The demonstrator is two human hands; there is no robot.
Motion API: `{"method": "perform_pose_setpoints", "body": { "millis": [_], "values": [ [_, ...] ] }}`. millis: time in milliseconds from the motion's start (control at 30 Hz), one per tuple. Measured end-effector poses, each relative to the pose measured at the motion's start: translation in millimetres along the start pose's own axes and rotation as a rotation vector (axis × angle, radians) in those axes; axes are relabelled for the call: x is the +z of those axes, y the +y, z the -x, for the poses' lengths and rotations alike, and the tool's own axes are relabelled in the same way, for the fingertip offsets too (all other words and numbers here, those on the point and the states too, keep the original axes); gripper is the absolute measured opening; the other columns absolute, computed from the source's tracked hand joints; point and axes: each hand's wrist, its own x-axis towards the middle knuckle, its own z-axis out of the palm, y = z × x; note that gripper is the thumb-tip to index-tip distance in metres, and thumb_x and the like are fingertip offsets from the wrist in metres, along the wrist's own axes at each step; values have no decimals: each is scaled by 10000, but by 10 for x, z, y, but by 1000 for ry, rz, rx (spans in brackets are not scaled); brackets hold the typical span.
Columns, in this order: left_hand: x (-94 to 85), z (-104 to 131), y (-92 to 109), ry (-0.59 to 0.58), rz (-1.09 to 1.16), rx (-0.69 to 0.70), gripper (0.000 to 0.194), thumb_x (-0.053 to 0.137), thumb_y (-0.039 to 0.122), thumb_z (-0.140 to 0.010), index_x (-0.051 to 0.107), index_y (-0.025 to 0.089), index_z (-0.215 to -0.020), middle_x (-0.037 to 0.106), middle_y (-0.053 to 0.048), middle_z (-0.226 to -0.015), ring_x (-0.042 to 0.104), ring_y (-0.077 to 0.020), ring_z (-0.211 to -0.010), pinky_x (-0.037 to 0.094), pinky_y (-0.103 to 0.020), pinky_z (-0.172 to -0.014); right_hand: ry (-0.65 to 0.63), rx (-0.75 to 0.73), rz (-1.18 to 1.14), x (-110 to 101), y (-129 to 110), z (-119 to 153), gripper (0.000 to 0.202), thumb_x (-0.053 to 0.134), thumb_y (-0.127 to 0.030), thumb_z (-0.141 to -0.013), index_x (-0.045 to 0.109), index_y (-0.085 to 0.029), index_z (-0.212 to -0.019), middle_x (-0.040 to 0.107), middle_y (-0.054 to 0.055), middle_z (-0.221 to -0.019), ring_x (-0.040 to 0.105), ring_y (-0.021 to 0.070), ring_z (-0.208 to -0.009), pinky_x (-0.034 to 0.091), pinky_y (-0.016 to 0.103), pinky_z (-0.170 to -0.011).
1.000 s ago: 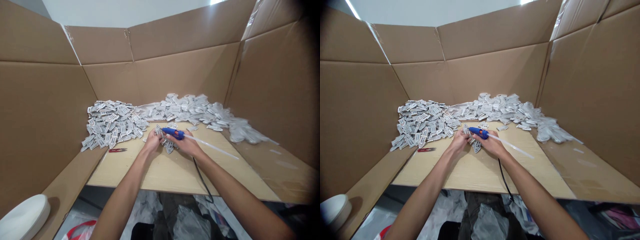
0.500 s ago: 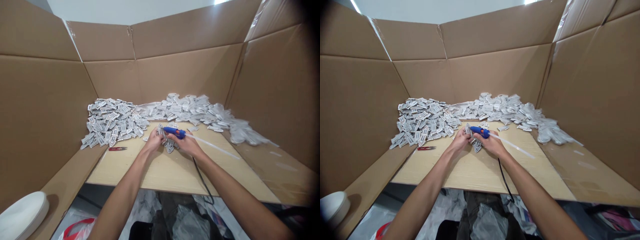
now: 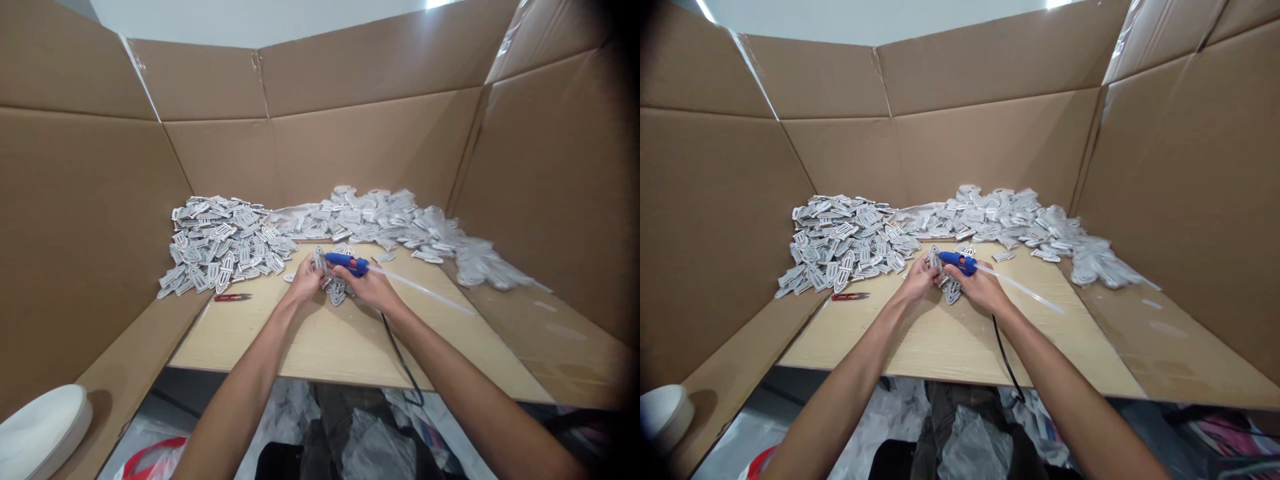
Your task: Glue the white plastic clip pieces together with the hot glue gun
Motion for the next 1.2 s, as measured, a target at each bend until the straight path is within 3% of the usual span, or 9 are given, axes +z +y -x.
{"method": "perform_pose_setpoints", "body": {
  "millis": [200, 300, 400, 500, 600, 700, 800, 933, 1200],
  "values": [
    [-93, 39, -60, 63, -362, 239, 172, 648, 196, -875, 649, 214, -1047, 691, -49, -933, 634, -191, -850, 492, -295, -797, -46, -130, 138, 68, -54, 75, 300, 557, -460, -960, 692, -193, -941, 694, 49, -836, 610, 200, -730, 448, 293, -682],
    [-101, 66, -61, 104, -441, 264, 128, 623, 207, -910, 652, 217, -1033, 697, -56, -899, 637, -191, -814, 497, -293, -767, -46, -228, 318, 117, -57, 111, 145, 528, -294, -958, 626, -189, -938, 666, 84, -903, 595, 212, -780, 429, 298, -709],
    [-98, 60, -80, 181, -385, 220, 150, 643, 229, -909, 606, 220, -1054, 718, -56, -913, 662, -176, -773, 508, -282, -729, 85, -272, 443, 134, -68, 123, 60, 518, -205, -928, 574, -185, -928, 640, 117, -946, 569, 227, -803, 412, 311, -719],
    [-116, 34, -105, 214, -291, 142, 248, 688, 277, -886, 536, 237, -1078, 731, -33, -893, 674, -155, -703, 502, -259, -658, 217, -264, 356, 94, -70, 98, 137, 516, -288, -969, 556, -202, -870, 624, 88, -893, 556, 210, -770, 411, 306, -715],
    [-148, 2, -94, 232, -299, 130, 248, 747, 329, -828, 557, 216, -940, 700, -7, -765, 635, -142, -617, 462, -239, -591, 257, -153, 202, 11, -50, 50, 336, 562, -486, -959, 564, -215, -761, 628, 46, -778, 562, 191, -717, 419, 292, -689],
    [-162, -32, -52, 266, -280, 136, 243, 786, 351, -761, 617, 178, -793, 655, -4, -680, 577, -126, -578, 429, -236, -571, 198, 47, 111, -77, -32, 11, 474, 583, -644, -892, 595, -217, -686, 625, 24, -636, 574, 190, -636, 412, 288, -617],
    [-153, -57, -16, 282, -228, 113, 247, 809, 352, -711, 654, 160, -714, 648, -10, -660, 569, -124, -601, 440, -240, -603, 60, 155, 39, -124, -48, -2, 534, 542, -688, -884, 628, -215, -651, 645, 24, -590, 588, 177, -565, 420, 283, -580],
    [-137, -69, -6, 264, -172, 71, 250, 820, 364, -692, 674, 164, -724, 657, -14, -667, 565, -120, -584, 437, -238, -575, -43, 184, -33, -116, -95, 12, 586, 505, -709, -893, 643, -200, -637, 689, 41, -628, 585, 148, -523, 427, 264, -551],
    [-110, -55, -8, 265, -106, 43, 225, 808, 309, -682, 658, 161, -762, 659, -5, -669, 542, -100, -508, 407, -222, -491, -61, 199, -8, -99, -86, 18, 634, 472, -735, -906, 650, -185, -645, 693, 56, -637, 589, 149, -545, 420, 259, -542]
  ]
}}
